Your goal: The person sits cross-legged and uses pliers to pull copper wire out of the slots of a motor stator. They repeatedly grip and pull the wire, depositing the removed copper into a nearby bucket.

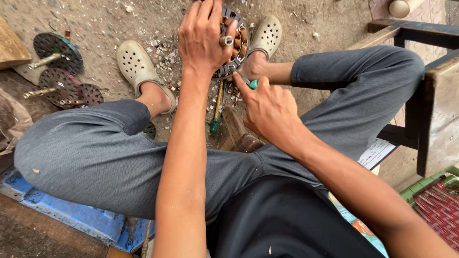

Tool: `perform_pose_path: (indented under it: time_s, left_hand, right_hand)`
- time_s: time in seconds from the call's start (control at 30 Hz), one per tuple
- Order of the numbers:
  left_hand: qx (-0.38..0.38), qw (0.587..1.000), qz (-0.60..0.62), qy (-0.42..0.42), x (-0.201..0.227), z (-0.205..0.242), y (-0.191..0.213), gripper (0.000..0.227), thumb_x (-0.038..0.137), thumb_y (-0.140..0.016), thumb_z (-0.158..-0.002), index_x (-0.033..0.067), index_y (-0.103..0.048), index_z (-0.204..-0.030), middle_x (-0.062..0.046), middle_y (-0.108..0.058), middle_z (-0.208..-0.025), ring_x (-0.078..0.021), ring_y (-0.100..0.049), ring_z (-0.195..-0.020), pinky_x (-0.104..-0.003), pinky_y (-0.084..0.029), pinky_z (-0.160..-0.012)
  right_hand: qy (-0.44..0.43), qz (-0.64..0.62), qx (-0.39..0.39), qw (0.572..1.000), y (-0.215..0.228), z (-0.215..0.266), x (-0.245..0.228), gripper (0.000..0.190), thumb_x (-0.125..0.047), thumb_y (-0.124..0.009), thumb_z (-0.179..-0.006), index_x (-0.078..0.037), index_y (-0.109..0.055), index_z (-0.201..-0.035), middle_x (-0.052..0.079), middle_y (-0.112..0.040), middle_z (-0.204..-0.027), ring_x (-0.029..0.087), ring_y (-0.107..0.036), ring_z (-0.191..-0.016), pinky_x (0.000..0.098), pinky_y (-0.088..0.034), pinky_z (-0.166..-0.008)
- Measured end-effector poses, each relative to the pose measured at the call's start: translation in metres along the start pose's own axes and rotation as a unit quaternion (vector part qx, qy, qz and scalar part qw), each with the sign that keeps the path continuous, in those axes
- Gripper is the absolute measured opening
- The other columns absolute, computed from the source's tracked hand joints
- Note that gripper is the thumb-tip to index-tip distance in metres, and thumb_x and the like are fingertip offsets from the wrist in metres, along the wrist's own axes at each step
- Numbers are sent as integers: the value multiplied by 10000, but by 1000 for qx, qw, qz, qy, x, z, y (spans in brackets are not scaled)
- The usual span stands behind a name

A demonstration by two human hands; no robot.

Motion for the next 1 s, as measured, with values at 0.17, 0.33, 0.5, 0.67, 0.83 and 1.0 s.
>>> perform_pose_path:
  time_s: [0.17, 0.33, 0.5, 0.67, 0.83, 1.0]
  left_hand:
    - [-11, 1000, -14, 5, 1, -3, 1, 440, 345, -640, -987, -40, -663, -1201, -189, -686, -1147, -354, -663, -1030, -467, -569, -878]
    - [-55, 998, -8, 21, 0, -8, -2, 410, 307, -631, -997, -55, -671, -1185, -191, -693, -1105, -331, -666, -994, -450, -574, -853]
    - [-41, 999, -24, 4, -4, -3, -4, 436, 331, -647, -1001, -65, -672, -1181, -196, -690, -1102, -342, -667, -1006, -452, -577, -869]
    - [3, 999, -41, -19, 1, -4, -2, 432, 335, -661, -985, -46, -675, -1188, -198, -700, -1155, -369, -665, -1074, -457, -561, -941]
    - [-38, 999, -11, 15, -3, -5, -7, 433, 308, -666, -976, -64, -679, -1195, -217, -716, -1167, -395, -676, -1098, -465, -554, -955]
    - [-3, 999, -37, -9, -2, -6, -2, 414, 315, -673, -968, -50, -693, -1164, -195, -718, -1157, -382, -678, -1089, -457, -564, -974]
  right_hand:
    - [-13, -4, 34, 999, -8, 5, 2, 841, -156, -674, -750, -209, -430, -1553, 230, -589, -895, 364, -652, -645, 482, -547, -529]
    - [-28, -32, 64, 997, -39, 14, 13, 947, -123, -688, -732, -310, -345, -1594, 212, -555, -945, 388, -636, -693, 507, -549, -534]
    - [-40, -109, 138, 984, -82, 15, 22, 952, -49, -654, -777, -323, -314, -1622, 193, -552, -1010, 392, -639, -768, 545, -532, -618]
    - [-93, -357, 210, 906, -103, 21, 22, 913, -38, -590, -822, -297, -246, -1627, 185, -582, -1016, 372, -654, -855, 489, -545, -754]
    - [-45, -356, 192, 914, -88, 25, 30, 890, -33, -597, -830, -288, -293, -1627, 203, -587, -1028, 375, -640, -914, 481, -505, -844]
    - [-79, -274, 43, 958, -84, 2, 35, 889, -56, -579, -835, -322, -313, -1640, 226, -586, -993, 380, -629, -924, 488, -486, -879]
Point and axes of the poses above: each hand's wrist, its own z-axis away from the middle knuckle, its own y-axis out of the back of the hand, x = y × z, the point moved 6 cm from there along -z, towards the middle knuckle
